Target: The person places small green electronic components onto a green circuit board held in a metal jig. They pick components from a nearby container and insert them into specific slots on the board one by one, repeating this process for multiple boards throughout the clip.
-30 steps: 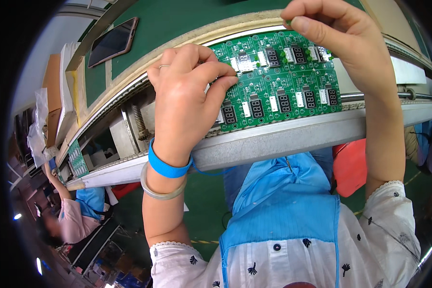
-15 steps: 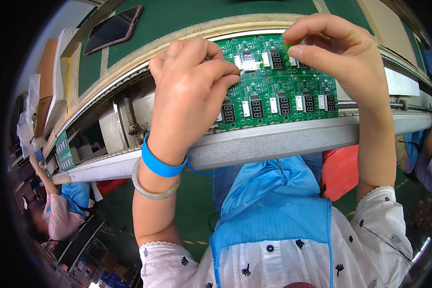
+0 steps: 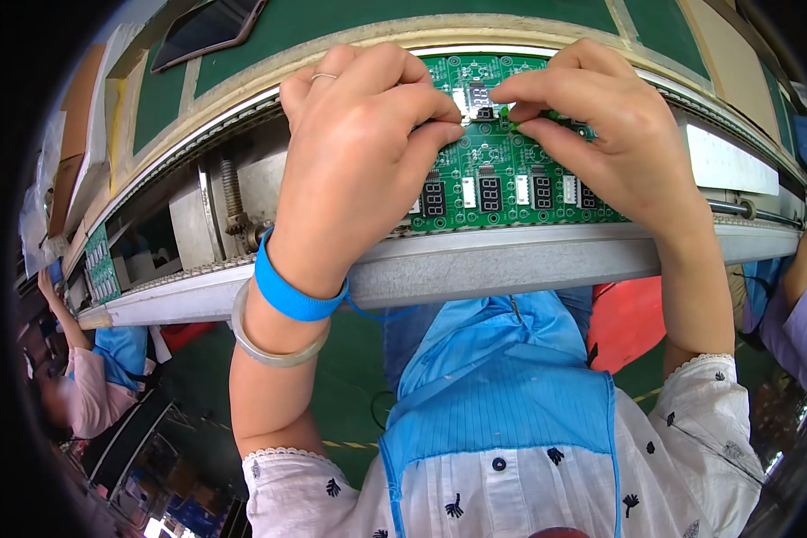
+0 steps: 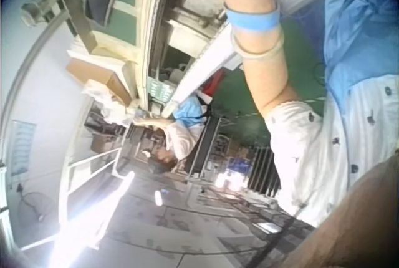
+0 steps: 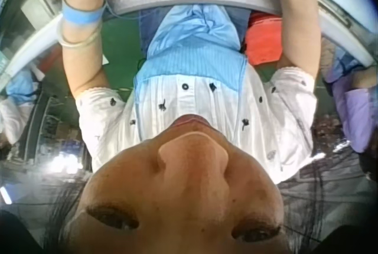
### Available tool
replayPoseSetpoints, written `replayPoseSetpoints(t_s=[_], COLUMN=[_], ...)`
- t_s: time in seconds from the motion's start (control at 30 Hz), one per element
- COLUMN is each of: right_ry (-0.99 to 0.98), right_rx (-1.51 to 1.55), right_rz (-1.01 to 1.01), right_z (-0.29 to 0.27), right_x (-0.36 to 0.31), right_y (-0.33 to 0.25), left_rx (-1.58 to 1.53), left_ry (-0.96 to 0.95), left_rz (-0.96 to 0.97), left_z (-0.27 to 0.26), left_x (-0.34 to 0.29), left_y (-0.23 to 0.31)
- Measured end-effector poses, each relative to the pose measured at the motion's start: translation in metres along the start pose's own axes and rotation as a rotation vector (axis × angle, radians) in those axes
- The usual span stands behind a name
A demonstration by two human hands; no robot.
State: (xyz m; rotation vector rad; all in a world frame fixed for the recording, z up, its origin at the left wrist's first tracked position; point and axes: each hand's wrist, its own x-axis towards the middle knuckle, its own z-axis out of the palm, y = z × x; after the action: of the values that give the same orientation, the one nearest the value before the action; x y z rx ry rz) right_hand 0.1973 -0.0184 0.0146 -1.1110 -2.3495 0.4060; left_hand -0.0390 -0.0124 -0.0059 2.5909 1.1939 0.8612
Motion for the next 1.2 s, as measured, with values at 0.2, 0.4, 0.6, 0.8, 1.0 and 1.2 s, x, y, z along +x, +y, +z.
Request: replayPoseSetpoints(t_s=[0.2,0.4,0.6,0.8,1.0,1.2], right_ry=[0.030,0.011,0.059,0.033,0.018,-0.056], right_rx=[-0.079,-0.192,-0.293,-0.356,-0.393,-0.479], right_rz=[-0.071,-0.146,-0.177,-0.193,-0.218,-0.248], right_z=[0.003,0.001,0.002,0.003,0.001,-0.001], right_x=[0.002,0.004,0.003,0.003,0.006,0.010], right_y=[0.001,-0.004,-0.010,-0.013,-0.016,-0.020], left_rx=[-0.003,-0.001,0.004,0.005,0.007,-0.005], left_ry=[0.000,0.000,0.010,0.020,0.021,0.030], left_rz=[0.002,-0.010,-0.003,0.006,0.008,0.009], left_z=[0.001,0.001,0.001,0.001,0.001,0.003], left_x=[0.000,-0.001,-0.001,-0.001,0.000,-0.002], left_y=[-0.001,0.000,-0.001,-0.002,-0.003,-0.004])
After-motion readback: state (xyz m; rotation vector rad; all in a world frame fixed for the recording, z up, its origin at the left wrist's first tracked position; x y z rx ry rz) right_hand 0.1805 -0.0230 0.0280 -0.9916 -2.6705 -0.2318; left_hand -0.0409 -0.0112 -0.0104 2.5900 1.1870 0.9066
